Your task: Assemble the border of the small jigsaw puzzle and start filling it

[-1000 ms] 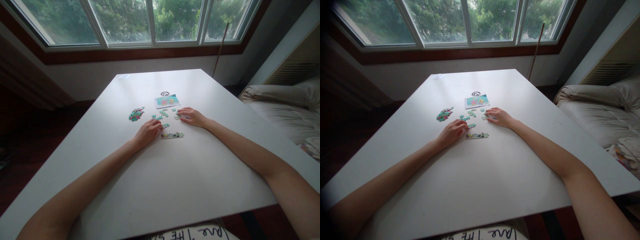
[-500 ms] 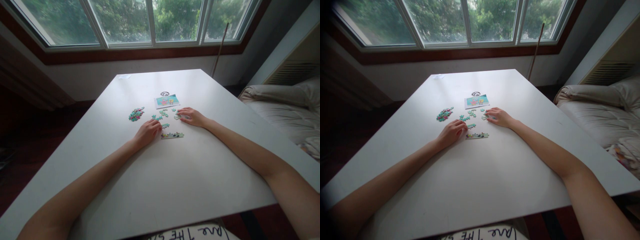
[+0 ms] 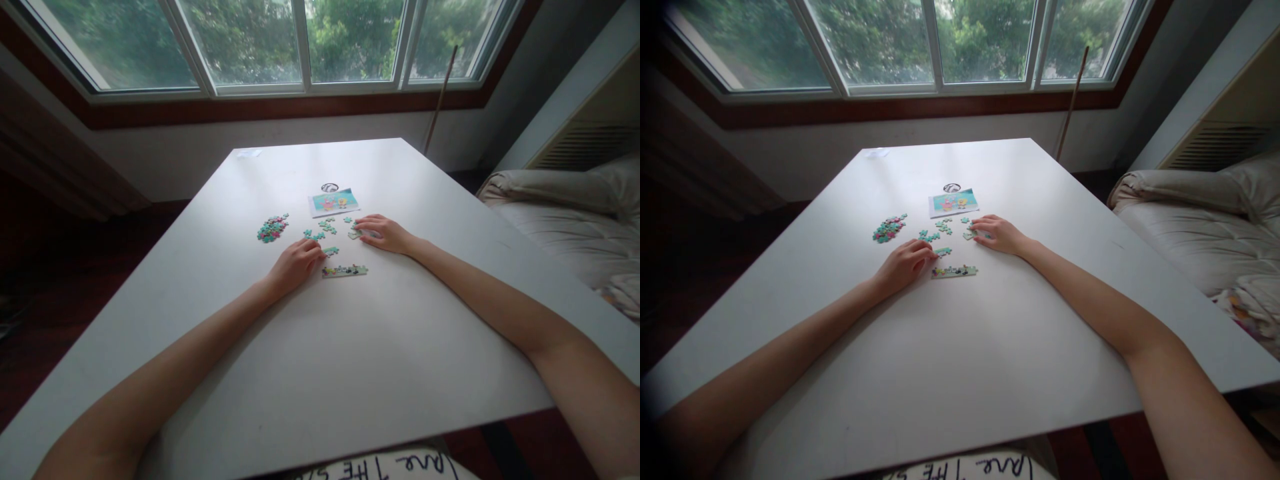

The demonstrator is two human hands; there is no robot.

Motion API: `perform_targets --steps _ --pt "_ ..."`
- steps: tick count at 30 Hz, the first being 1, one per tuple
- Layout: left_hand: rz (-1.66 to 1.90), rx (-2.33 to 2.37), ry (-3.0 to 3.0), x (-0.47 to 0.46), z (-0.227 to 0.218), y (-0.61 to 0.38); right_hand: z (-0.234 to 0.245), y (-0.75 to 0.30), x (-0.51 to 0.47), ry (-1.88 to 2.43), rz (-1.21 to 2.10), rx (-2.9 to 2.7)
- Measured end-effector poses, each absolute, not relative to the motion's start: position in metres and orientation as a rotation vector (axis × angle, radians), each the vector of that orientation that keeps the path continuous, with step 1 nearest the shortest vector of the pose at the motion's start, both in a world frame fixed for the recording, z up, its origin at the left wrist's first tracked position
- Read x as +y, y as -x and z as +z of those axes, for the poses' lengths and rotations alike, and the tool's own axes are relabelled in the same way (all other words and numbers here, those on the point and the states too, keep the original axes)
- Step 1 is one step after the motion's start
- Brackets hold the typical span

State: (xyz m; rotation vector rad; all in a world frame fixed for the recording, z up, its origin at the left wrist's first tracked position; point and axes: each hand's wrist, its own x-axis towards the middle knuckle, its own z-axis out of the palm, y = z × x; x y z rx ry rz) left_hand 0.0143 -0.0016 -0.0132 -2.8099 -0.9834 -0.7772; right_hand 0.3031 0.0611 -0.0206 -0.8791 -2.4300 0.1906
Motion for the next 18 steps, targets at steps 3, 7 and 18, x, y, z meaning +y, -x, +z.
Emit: perform_targets --steps 3,7,18 --pt "-0.790 -0.971 2.822 -0.0015 -0.0131 -0.0140 -0.0212 -0.3033 0.0613 0.879 0.181 -2.434" --pt "-0.772 -0.980 2.854 -0.0023 -0.0119 -0.0136 -0.0226 -0.3036 0.0621 0.875 0.192 -2.431" --pt "-0.750 -0.962 2.875 -0.0019 -0.0121 -0.0132 -0.0213 -0.3025 0.0612 0.872 0.192 -2.422"
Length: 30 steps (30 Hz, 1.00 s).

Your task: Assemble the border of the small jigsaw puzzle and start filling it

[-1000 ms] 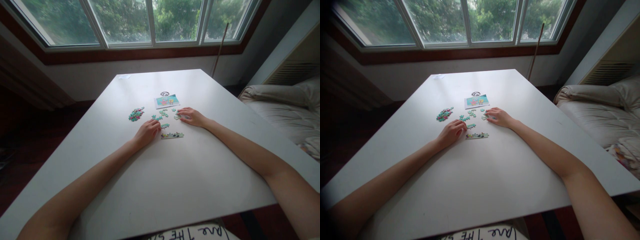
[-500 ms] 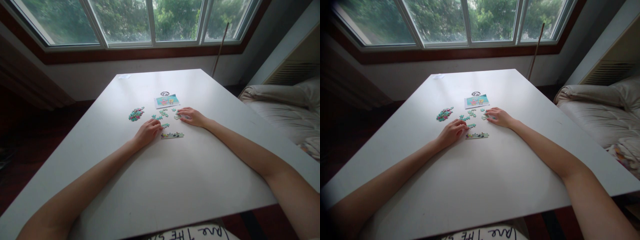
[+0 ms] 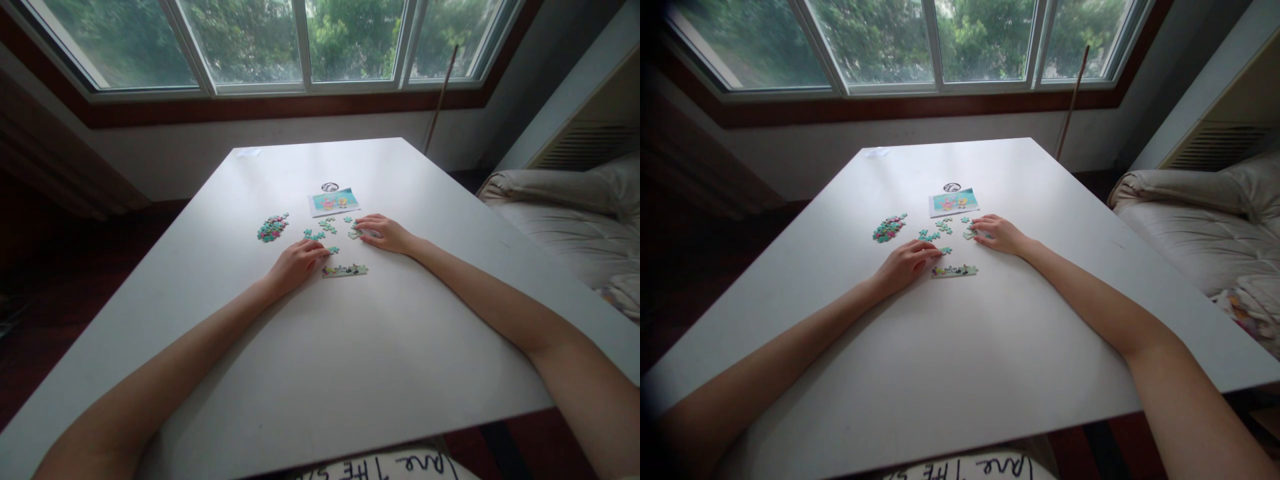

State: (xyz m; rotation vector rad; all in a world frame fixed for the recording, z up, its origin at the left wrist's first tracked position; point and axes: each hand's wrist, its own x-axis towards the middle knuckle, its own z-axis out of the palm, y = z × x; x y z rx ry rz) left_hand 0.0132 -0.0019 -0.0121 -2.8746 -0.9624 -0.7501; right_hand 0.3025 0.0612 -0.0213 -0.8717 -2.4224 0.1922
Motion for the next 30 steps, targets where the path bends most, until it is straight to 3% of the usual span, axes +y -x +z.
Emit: perform_targets --steps 19,30 --pt "-0.748 -0.977 2.924 0.002 -0.016 -0.014 -0.012 -0.297 0.049 0.638 0.068 -2.475" --pt "-0.740 -0.934 2.907 0.004 -0.015 -0.015 -0.010 -0.283 0.040 0.588 0.197 -2.430"
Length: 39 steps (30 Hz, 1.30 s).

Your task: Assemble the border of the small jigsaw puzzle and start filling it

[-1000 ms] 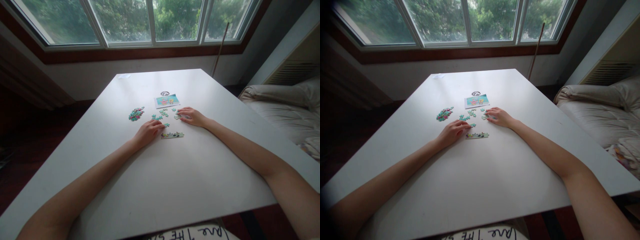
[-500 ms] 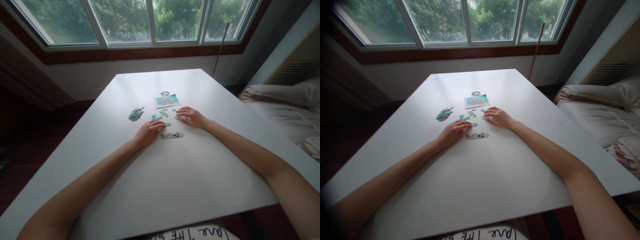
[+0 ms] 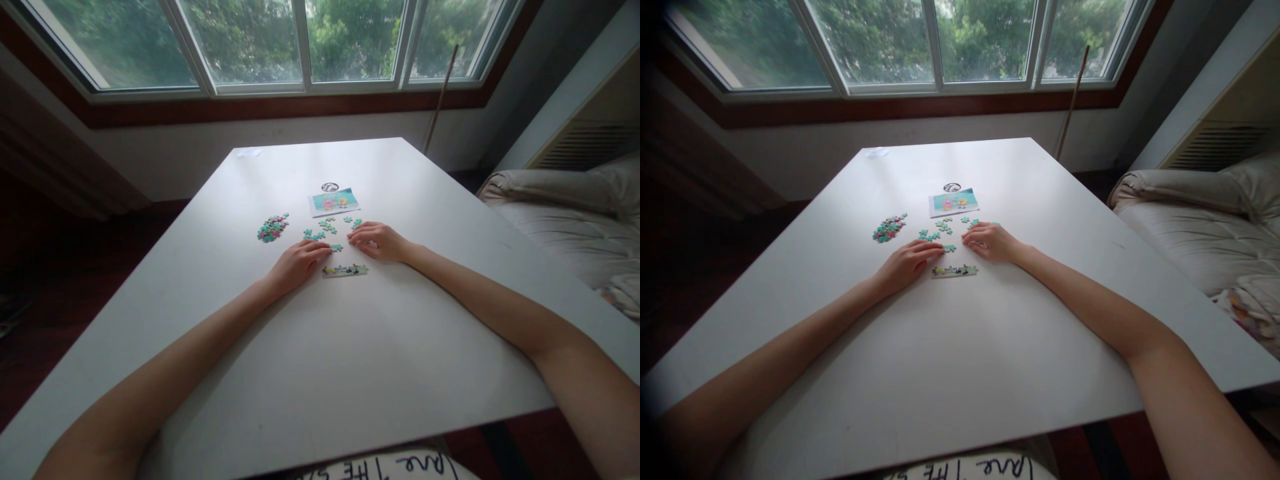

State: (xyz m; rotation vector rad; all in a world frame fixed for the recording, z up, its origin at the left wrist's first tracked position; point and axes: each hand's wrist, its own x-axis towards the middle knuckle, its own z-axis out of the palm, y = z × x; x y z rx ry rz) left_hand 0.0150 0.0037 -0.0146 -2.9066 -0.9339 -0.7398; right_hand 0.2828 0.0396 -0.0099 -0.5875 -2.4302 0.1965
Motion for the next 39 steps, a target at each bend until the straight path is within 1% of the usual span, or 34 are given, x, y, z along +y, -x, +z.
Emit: perform_targets --steps 10,21,27,31,39 --pt "-0.713 -1.067 2.852 0.0000 -0.0118 -0.0145 -0.0181 -0.2832 0.0440 0.667 0.035 -2.367" --pt "-0.721 -0.957 2.896 0.0044 -0.0160 -0.0138 -0.0166 -0.2839 0.0443 0.674 0.035 -2.389" --pt "-0.722 -1.088 2.812 0.0015 -0.0136 -0.0138 -0.0152 -0.2848 0.0446 0.669 0.096 -2.379" --pt "-0.708 -1.076 2.838 0.0026 -0.0149 -0.0134 -0.0161 -0.2851 0.0451 0.681 0.093 -2.365" --pt "-0.734 -0.997 2.910 0.0034 -0.0137 -0.0151 -0.0146 -0.2830 0.0439 0.662 -0.059 -2.437"
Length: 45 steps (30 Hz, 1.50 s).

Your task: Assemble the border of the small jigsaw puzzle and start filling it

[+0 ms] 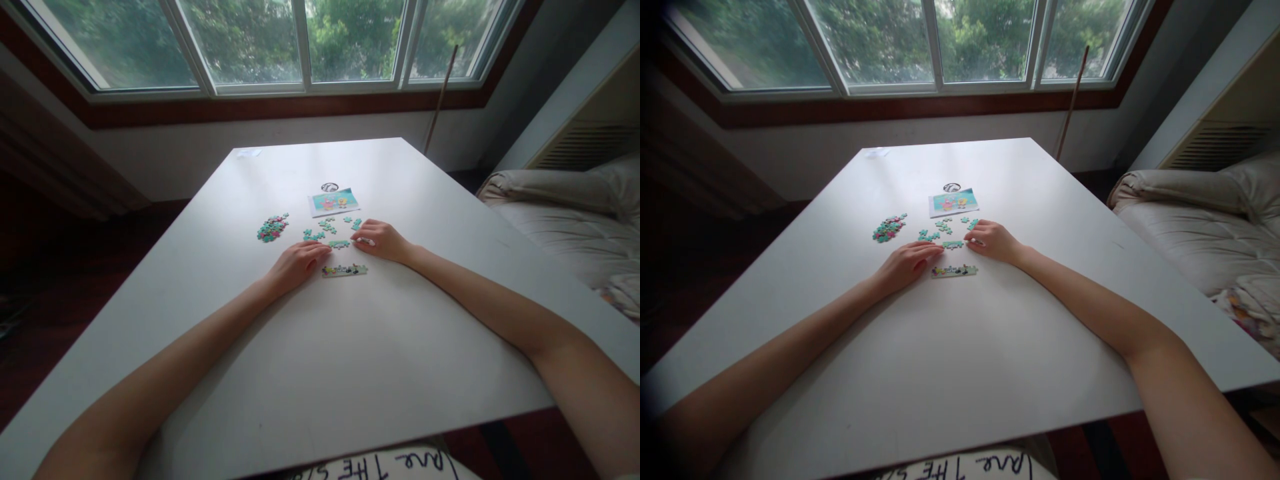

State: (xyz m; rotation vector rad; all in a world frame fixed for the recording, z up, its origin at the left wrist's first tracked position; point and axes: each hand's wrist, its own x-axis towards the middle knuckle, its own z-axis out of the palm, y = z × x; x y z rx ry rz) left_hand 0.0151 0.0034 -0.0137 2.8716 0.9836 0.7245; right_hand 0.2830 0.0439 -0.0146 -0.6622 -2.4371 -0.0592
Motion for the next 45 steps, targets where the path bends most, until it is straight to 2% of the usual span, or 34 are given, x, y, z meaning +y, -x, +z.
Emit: perform_targets --steps 10,21,45 --pt "0.693 0.934 -2.850 0.0060 -0.0160 -0.0138 -0.0169 -0.2835 0.0433 0.709 -0.290 -2.485" --pt "0.698 0.944 -2.858 0.0052 -0.0147 -0.0151 -0.0179 -0.2856 0.0446 0.648 -0.027 -2.366" --pt "0.721 0.939 -2.850 0.0046 -0.0144 -0.0159 -0.0192 -0.2844 0.0428 0.823 0.157 -2.171"
